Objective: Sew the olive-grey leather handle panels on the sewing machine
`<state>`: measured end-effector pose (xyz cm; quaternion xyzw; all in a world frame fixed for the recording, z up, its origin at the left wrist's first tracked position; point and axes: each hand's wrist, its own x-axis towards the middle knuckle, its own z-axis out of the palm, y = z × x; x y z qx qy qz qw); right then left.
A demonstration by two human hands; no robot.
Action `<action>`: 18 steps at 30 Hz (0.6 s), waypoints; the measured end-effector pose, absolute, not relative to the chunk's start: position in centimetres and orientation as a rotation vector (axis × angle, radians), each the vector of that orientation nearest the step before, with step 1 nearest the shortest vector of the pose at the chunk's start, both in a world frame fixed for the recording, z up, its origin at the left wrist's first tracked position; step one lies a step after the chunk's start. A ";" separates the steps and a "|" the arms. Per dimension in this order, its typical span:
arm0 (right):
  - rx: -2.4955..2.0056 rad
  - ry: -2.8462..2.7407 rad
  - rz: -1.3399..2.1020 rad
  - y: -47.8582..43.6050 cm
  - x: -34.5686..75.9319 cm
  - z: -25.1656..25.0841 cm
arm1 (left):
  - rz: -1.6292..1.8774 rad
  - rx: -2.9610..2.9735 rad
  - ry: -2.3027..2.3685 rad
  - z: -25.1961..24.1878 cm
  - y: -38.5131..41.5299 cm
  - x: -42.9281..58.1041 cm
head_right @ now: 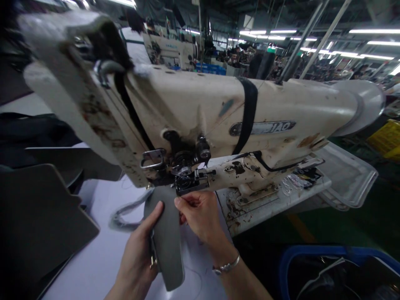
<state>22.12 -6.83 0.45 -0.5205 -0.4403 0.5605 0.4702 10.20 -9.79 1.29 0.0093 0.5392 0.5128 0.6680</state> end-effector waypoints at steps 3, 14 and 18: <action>-1.283 -1.098 1.382 -6.7 22.2 0.4 | 1.181 -0.034 1.203 1.6 -9.7 10.5; -1.296 -1.029 1.366 -5.7 21.8 -0.2 | 1.255 -0.013 1.178 1.1 -8.7 10.4; -1.336 -1.010 1.322 -5.3 21.4 0.2 | 1.208 0.025 1.195 1.4 -8.2 9.8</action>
